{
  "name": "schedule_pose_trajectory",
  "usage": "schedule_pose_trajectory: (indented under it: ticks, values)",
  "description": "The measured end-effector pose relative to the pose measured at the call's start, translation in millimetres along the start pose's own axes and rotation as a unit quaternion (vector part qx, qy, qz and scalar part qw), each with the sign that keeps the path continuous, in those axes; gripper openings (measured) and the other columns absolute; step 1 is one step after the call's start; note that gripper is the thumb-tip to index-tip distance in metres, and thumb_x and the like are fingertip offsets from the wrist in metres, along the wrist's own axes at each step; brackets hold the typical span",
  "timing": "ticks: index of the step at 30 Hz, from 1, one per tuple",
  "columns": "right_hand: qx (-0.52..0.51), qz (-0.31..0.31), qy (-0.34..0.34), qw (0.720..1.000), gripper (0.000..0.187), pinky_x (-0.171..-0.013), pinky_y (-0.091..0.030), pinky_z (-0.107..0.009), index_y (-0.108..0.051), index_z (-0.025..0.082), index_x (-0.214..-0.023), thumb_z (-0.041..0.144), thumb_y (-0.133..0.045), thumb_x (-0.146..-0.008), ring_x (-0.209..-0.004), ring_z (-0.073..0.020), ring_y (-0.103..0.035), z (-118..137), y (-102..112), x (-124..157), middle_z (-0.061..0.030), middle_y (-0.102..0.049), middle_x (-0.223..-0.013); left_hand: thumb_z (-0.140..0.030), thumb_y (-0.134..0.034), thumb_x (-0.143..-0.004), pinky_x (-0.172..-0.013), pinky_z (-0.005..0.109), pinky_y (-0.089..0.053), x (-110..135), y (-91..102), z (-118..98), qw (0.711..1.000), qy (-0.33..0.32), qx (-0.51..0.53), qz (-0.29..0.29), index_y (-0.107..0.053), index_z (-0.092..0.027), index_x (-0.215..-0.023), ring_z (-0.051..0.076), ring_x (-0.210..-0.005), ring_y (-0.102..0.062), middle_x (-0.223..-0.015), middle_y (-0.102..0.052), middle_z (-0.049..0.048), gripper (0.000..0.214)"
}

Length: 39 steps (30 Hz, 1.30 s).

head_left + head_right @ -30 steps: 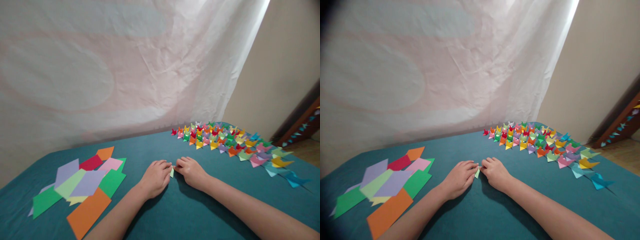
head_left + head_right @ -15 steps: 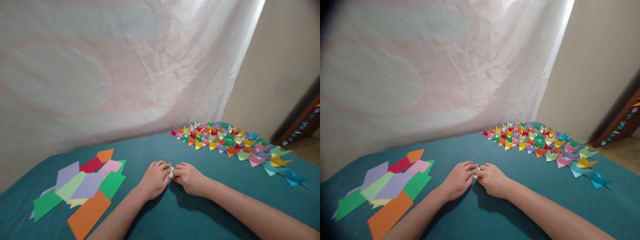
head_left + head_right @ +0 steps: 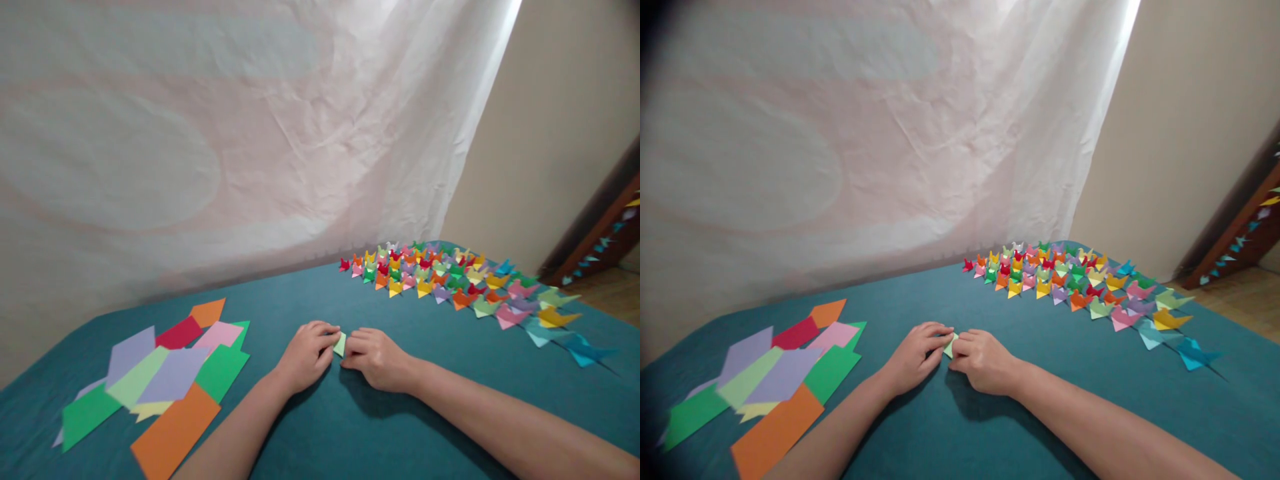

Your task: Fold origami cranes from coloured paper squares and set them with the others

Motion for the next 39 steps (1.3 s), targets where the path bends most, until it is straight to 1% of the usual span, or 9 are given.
schedule_pose_trajectory:
  ticks: [4, 7, 9, 18, 23, 28, 35, 37, 39]
  values:
    - [-0.031, -0.057, -0.096, 0.993, 0.03, -0.066, -0.038, -0.028, -0.067, 0.019, -0.081, 0.009, -0.039, -0.087, -0.072, -0.0146, -0.05, -23, 13, 4, -0.0046, -0.058, -0.075, -0.014, -0.044, -0.084, -0.095, 0.04, -0.038, 1, -1.2, 2, 1.0, -0.004, 0.016, 0.0, -0.059, -0.026, -0.116, 0.02, -0.111, -0.049, -0.119, -0.059, 0.004, 0.037]
    - [-0.041, -0.048, -0.154, 0.986, 0.029, -0.071, -0.041, -0.028, -0.066, 0.019, -0.091, 0.004, -0.043, -0.08, -0.08, -0.0163, -0.052, -37, 10, 7, -0.0061, -0.059, -0.085, -0.014, -0.044, -0.085, -0.095, 0.04, -0.038, 1, -0.9, 2, 1.0, 0.0, 0.018, 0.0, -0.058, -0.027, -0.117, 0.021, -0.111, -0.049, -0.119, -0.059, 0.0035, 0.037]
    - [-0.044, -0.036, -0.173, 0.983, 0.031, -0.073, -0.042, -0.029, -0.064, 0.019, -0.097, 0.004, -0.046, -0.077, -0.083, -0.0172, -0.052, -40, 5, 7, -0.0066, -0.058, -0.089, -0.014, -0.044, -0.085, -0.096, 0.04, -0.037, 2, -0.5, 2, 1.0, 0.003, 0.019, 0.0, -0.057, -0.027, -0.118, 0.02, -0.112, -0.048, -0.12, -0.058, 0.0031, 0.038]
    - [-0.051, -0.027, -0.172, 0.983, 0.017, -0.074, -0.043, -0.03, -0.063, 0.018, -0.094, 0.013, -0.05, -0.084, -0.083, -0.0172, -0.052, -38, 4, 4, -0.0066, -0.059, -0.089, -0.016, -0.047, -0.083, -0.094, 0.04, -0.039, 2, 4.5, 3, 0.999, 0.023, 0.019, -0.026, -0.058, -0.026, -0.117, 0.022, -0.111, -0.047, -0.117, -0.057, 0.0053, 0.038]
    - [-0.058, -0.007, -0.176, 0.983, 0.014, -0.075, -0.042, -0.03, -0.064, 0.018, -0.087, 0.019, -0.05, -0.087, -0.081, -0.0163, -0.052, -38, 1, 2, -0.0054, -0.061, -0.087, -0.02, -0.05, -0.084, -0.093, 0.039, -0.04, 3, 6.6, 9, 0.997, 0.05, 0.015, -0.049, -0.062, -0.024, -0.111, 0.022, -0.106, -0.049, -0.111, -0.058, 0.0062, 0.03]
    - [-0.045, 0.03, -0.187, 0.981, 0.013, -0.075, -0.04, -0.028, -0.065, 0.018, -0.081, 0.022, -0.054, -0.086, -0.081, -0.0153, -0.052, -41, -4, 0, -0.004, -0.061, -0.084, -0.021, -0.048, -0.087, -0.091, 0.039, -0.041, 5, 7.8, 19, 0.995, 0.078, -0.001, -0.069, -0.066, -0.024, -0.104, 0.021, -0.104, -0.05, -0.106, -0.06, 0.0059, 0.025]
    - [-0.012, 0.11, -0.178, 0.978, 0.011, -0.07, -0.038, -0.027, -0.065, 0.019, -0.072, 0.019, -0.057, -0.08, -0.076, -0.0152, -0.052, -42, -12, -19, -0.0029, -0.059, -0.078, -0.018, -0.049, -0.086, -0.09, 0.036, -0.043, 6, 9.0, 25, 0.992, 0.103, 0.017, -0.077, -0.068, -0.023, -0.1, 0.02, -0.101, -0.052, -0.104, -0.061, 0.0059, 0.025]
    - [-0.004, 0.107, -0.196, 0.975, 0.008, -0.068, -0.038, -0.027, -0.062, 0.017, -0.071, 0.016, -0.058, -0.078, -0.074, -0.0156, -0.051, -46, -16, -21, -0.0032, -0.058, -0.076, -0.018, -0.049, -0.086, -0.09, 0.036, -0.042, 6, 9.7, 25, 0.991, 0.1, 0.022, -0.08, -0.069, -0.022, -0.099, 0.02, -0.1, -0.052, -0.103, -0.061, 0.0062, 0.024]
    - [-0.016, 0.08, -0.217, 0.973, 0.005, -0.067, -0.038, -0.027, -0.059, 0.017, -0.073, 0.014, -0.057, -0.076, -0.076, -0.0163, -0.051, -52, -19, -20, -0.0036, -0.057, -0.077, -0.018, -0.05, -0.085, -0.091, 0.035, -0.042, 5, 10.2, 24, 0.992, 0.095, 0.025, -0.085, -0.069, -0.022, -0.098, 0.02, -0.101, -0.052, -0.103, -0.061, 0.0061, 0.023]
Point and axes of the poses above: each hand's wrist, its own x-axis away from the middle knuckle, its own y-axis out of the back of the hand, z = x × y, the point moved 9 cm from there along -x, towards the middle knuckle
